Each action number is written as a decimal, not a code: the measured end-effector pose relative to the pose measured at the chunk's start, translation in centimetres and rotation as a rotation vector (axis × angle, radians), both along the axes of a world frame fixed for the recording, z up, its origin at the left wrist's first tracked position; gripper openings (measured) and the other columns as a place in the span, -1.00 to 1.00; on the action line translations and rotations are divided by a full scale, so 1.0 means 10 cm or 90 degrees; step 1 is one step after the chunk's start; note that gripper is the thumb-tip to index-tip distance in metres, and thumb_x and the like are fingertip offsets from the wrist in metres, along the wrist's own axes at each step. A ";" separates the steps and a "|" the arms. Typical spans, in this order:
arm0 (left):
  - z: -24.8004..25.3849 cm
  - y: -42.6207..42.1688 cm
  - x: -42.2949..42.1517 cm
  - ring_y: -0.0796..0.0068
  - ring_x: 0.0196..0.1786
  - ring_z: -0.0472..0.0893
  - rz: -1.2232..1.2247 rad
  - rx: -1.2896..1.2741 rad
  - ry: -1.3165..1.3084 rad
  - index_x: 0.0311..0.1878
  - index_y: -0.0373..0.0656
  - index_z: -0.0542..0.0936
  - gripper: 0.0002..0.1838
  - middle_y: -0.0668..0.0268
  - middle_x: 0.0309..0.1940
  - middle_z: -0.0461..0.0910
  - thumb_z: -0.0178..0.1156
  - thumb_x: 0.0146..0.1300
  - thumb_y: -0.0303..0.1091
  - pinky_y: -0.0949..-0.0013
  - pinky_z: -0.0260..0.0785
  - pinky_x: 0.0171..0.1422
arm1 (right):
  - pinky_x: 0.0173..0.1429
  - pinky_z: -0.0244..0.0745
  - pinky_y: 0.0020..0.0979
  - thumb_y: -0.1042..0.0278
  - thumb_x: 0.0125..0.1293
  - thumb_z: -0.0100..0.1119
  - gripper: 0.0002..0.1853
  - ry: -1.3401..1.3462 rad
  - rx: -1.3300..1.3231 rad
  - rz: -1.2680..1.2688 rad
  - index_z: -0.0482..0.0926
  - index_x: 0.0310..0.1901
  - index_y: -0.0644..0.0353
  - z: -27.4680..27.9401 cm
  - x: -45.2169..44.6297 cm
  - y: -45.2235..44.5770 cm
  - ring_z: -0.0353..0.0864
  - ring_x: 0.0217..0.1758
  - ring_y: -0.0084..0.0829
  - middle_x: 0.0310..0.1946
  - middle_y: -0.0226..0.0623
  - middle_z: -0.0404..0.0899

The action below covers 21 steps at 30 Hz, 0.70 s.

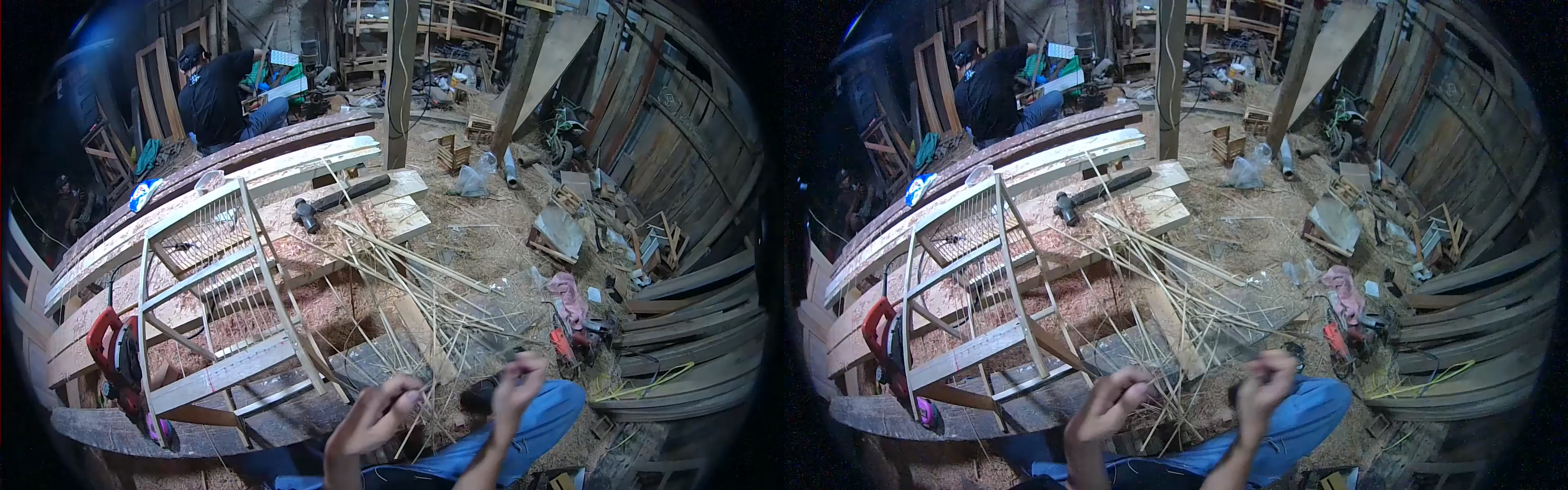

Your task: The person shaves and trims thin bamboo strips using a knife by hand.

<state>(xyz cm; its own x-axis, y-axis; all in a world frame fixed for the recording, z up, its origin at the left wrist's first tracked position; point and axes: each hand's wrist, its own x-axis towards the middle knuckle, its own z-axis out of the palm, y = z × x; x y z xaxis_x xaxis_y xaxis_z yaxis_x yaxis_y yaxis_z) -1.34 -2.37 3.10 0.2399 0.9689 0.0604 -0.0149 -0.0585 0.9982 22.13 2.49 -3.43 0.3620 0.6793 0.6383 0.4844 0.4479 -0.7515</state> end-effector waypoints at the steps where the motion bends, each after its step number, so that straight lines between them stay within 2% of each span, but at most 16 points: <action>1: 0.06 -0.03 -0.07 0.67 -0.30 0.38 0.010 -0.045 -0.019 -0.04 -0.31 0.49 -0.78 0.36 -0.38 0.46 0.04 0.44 -0.33 0.49 0.30 -0.20 | -0.11 0.32 -0.37 0.14 0.34 0.25 -0.66 0.102 -0.063 -0.051 0.33 -0.32 0.17 0.04 0.18 0.02 0.39 -0.26 -0.43 -0.32 -0.32 0.37; 3: -0.02 -0.01 -0.03 0.68 -0.30 0.39 0.058 -0.013 -0.039 -0.04 -0.29 0.49 -0.78 0.40 -0.38 0.45 0.03 0.46 -0.31 0.51 0.30 -0.19 | -0.12 0.31 -0.43 0.02 0.36 0.21 -0.59 0.055 -0.082 -0.073 0.31 -0.31 0.20 -0.02 0.38 -0.06 0.34 -0.21 -0.49 -0.31 -0.33 0.34; 4: -0.02 0.03 0.02 0.68 -0.31 0.39 0.083 -0.060 -0.055 -0.04 -0.28 0.49 -0.79 0.42 -0.39 0.44 0.03 0.46 -0.32 0.52 0.30 -0.20 | -0.11 0.32 -0.40 -0.03 0.33 0.23 -0.56 0.060 -0.062 -0.060 0.33 -0.29 0.22 -0.07 0.33 -0.10 0.34 -0.23 -0.47 -0.31 -0.34 0.35; 5: -0.05 0.08 0.08 0.67 -0.33 0.38 0.102 -0.107 -0.072 -0.05 -0.28 0.49 -0.80 0.45 -0.40 0.42 0.03 0.46 -0.32 0.52 0.29 -0.21 | -0.10 0.32 -0.40 -0.06 0.32 0.23 -0.53 0.066 -0.056 -0.012 0.34 -0.28 0.23 -0.09 0.25 -0.10 0.36 -0.23 -0.44 -0.31 -0.32 0.37; 7: -0.15 0.14 0.18 0.71 -0.36 0.35 0.104 -0.099 -0.091 -0.05 -0.26 0.49 -0.82 0.48 -0.42 0.39 0.03 0.47 -0.33 0.56 0.25 -0.25 | -0.08 0.33 -0.39 -0.07 0.30 0.25 -0.53 0.070 -0.057 0.040 0.36 -0.28 0.23 0.03 0.02 -0.09 0.40 -0.23 -0.41 -0.31 -0.29 0.41; 9: -0.09 0.14 0.24 0.78 -0.48 0.18 0.107 -0.118 -0.148 -0.04 -0.21 0.43 -0.85 0.54 -0.50 0.25 -0.04 0.50 -0.35 0.62 0.02 -0.44 | -0.10 0.35 -0.36 -0.02 0.28 0.29 -0.56 0.075 -0.063 0.111 0.39 -0.29 0.22 0.07 -0.13 -0.10 0.43 -0.24 -0.36 -0.34 -0.25 0.45; 10: -0.09 0.12 0.23 0.79 -0.46 0.20 0.098 -0.136 -0.207 -0.02 -0.19 0.43 -0.85 0.53 -0.48 0.30 -0.01 0.49 -0.34 0.65 0.05 -0.45 | -0.13 0.36 -0.33 0.03 0.24 0.33 -0.58 0.029 -0.049 0.130 0.40 -0.28 0.22 0.07 -0.18 -0.09 0.47 -0.27 -0.32 -0.38 -0.22 0.47; 11: -0.09 0.10 0.22 0.79 -0.46 0.20 0.102 -0.136 -0.202 -0.02 -0.19 0.43 -0.85 0.53 -0.48 0.30 -0.01 0.49 -0.34 0.65 0.05 -0.45 | -0.15 0.38 -0.30 0.06 0.19 0.38 -0.60 0.057 -0.091 0.158 0.42 -0.30 0.21 0.09 -0.27 -0.12 0.50 -0.31 -0.27 -0.41 -0.23 0.50; 13: -0.09 0.09 0.22 0.78 -0.44 0.27 0.120 -0.143 -0.246 0.01 -0.18 0.43 -0.83 0.49 -0.43 0.38 0.03 0.48 -0.33 0.66 0.12 -0.44 | -0.17 0.39 -0.28 0.11 0.12 0.43 -0.62 -0.036 -0.062 0.178 0.45 -0.33 0.19 0.20 -0.39 -0.11 0.53 -0.32 -0.25 -0.42 -0.25 0.55; 14: -0.15 0.10 0.21 0.79 -0.40 0.34 0.128 -0.142 -0.232 0.01 -0.18 0.45 -0.83 0.42 -0.35 0.47 0.06 0.46 -0.33 0.68 0.18 -0.41 | -0.17 0.39 -0.28 0.11 0.12 0.43 -0.62 -0.037 -0.061 0.175 0.45 -0.33 0.19 0.22 -0.43 -0.11 0.53 -0.32 -0.25 -0.42 -0.25 0.55; 15: -0.17 0.10 0.22 0.79 -0.40 0.34 0.126 -0.142 -0.233 0.01 -0.18 0.45 -0.83 0.42 -0.35 0.47 0.06 0.46 -0.33 0.68 0.18 -0.41 | -0.18 0.39 -0.27 0.15 0.08 0.46 -0.64 -0.052 -0.065 0.206 0.46 -0.34 0.18 0.24 -0.47 -0.12 0.54 -0.33 -0.23 -0.42 -0.27 0.57; 16: -0.18 0.11 0.23 0.77 -0.37 0.39 0.131 -0.085 -0.162 0.00 -0.19 0.46 -0.83 0.41 -0.32 0.49 0.07 0.45 -0.34 0.66 0.24 -0.37 | -0.20 0.40 -0.26 0.19 0.05 0.48 -0.65 -0.067 -0.070 0.237 0.47 -0.36 0.16 0.25 -0.50 -0.12 0.55 -0.34 -0.22 -0.43 -0.28 0.58; 17: -0.18 0.12 0.24 0.74 -0.33 0.44 0.136 -0.028 -0.092 -0.01 -0.19 0.47 -0.84 0.39 -0.29 0.52 0.08 0.44 -0.35 0.63 0.30 -0.32 | -0.20 0.40 -0.26 0.19 0.05 0.48 -0.65 -0.067 -0.070 0.237 0.47 -0.36 0.16 0.29 -0.53 -0.13 0.55 -0.34 -0.22 -0.43 -0.28 0.58; 18: -0.19 0.12 0.25 0.74 -0.33 0.44 0.136 -0.028 -0.093 -0.01 -0.19 0.47 -0.84 0.39 -0.29 0.52 0.08 0.44 -0.35 0.63 0.30 -0.32 | -0.20 0.40 -0.29 0.17 0.06 0.48 -0.63 -0.080 -0.065 0.258 0.45 -0.35 0.18 0.33 -0.56 -0.14 0.54 -0.35 -0.24 -0.44 -0.26 0.56; 20: -0.21 0.11 0.28 0.61 -0.15 0.56 0.153 -0.004 -0.080 -0.06 -0.26 0.54 -0.85 0.33 -0.19 0.62 0.11 0.34 -0.51 0.49 0.41 -0.02 | -0.20 0.39 -0.30 0.14 0.08 0.47 -0.61 -0.106 -0.068 0.287 0.43 -0.34 0.19 0.32 -0.58 -0.15 0.53 -0.36 -0.27 -0.44 -0.24 0.54; 21: -0.23 0.11 0.29 0.61 -0.15 0.56 0.153 -0.004 -0.080 -0.06 -0.26 0.54 -0.85 0.33 -0.19 0.62 0.11 0.34 -0.51 0.49 0.41 -0.02 | -0.20 0.39 -0.30 0.14 0.08 0.47 -0.61 -0.107 -0.068 0.287 0.43 -0.34 0.19 0.32 -0.58 -0.16 0.53 -0.36 -0.27 -0.44 -0.24 0.54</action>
